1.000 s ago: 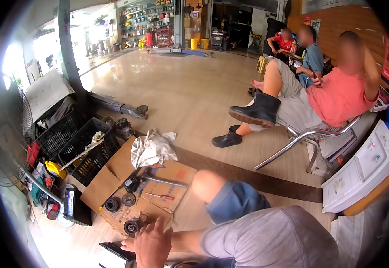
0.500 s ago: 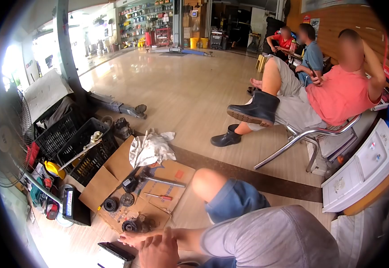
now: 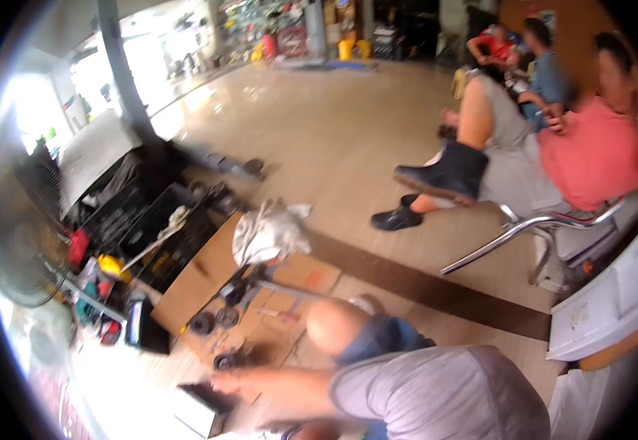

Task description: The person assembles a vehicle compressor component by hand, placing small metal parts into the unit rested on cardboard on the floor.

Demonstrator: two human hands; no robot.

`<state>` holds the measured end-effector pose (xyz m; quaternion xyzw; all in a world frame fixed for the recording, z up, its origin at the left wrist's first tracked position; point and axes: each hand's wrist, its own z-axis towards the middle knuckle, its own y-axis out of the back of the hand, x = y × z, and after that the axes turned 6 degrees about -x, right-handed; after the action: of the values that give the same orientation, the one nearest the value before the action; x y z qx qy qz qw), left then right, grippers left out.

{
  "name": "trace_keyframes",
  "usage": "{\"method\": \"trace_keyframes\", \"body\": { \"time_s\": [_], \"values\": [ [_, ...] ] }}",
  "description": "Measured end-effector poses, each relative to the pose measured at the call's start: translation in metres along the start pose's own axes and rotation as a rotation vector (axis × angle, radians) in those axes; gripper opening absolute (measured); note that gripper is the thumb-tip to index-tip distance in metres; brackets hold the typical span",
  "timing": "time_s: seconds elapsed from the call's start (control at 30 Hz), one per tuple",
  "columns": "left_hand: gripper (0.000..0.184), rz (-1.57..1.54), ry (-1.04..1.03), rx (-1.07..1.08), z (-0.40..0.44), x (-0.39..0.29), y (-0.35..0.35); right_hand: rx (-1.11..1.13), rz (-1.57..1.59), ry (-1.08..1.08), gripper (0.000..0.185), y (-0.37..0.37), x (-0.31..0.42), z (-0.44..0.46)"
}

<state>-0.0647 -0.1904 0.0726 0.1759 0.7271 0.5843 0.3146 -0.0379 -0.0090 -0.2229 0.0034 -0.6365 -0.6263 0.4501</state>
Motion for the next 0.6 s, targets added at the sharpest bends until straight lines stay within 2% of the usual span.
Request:
{"method": "trace_keyframes", "body": {
  "time_s": [0.03,0.07,0.17,0.2,0.3,0.33,0.43,0.5,0.6],
  "values": [
    [0.019,0.003,-0.014,0.039,0.008,-0.006,-0.008,-0.042,0.209,-0.099,0.015,-0.006,0.006,-0.003],
    [0.019,0.003,-0.028,0.071,0.016,-0.011,-0.02,-0.092,0.098,-0.048,0.016,-0.017,0.003,0.001],
    [0.02,0.019,-0.076,0.156,0.052,-0.021,-0.072,0.058,0.354,-0.391,0.031,0.038,0.02,-0.011],
    [0.02,0.016,-0.083,0.189,0.065,-0.022,-0.089,0.002,0.33,-0.326,0.032,0.041,0.019,-0.016],
    [0.021,0.021,-0.092,0.296,0.099,-0.032,-0.144,-0.065,0.278,-0.368,0.037,0.057,0.03,-0.033],
    [0.022,0.021,-0.091,0.328,0.11,-0.032,-0.162,-0.088,0.228,-0.328,0.036,0.033,0.019,-0.021],
    [0.023,0.022,-0.094,0.407,0.137,-0.033,-0.216,-0.162,0.239,-0.408,0.035,0.022,0.013,-0.014],
    [0.024,0.011,-0.095,0.447,0.153,-0.03,-0.245,-0.335,0.28,-0.47,0.03,0.02,0.017,-0.014],
    [0.025,-0.026,-0.083,0.496,0.169,-0.023,-0.276,-0.371,0.253,-0.467,0.03,0.017,0.023,-0.009]
  ]
}}
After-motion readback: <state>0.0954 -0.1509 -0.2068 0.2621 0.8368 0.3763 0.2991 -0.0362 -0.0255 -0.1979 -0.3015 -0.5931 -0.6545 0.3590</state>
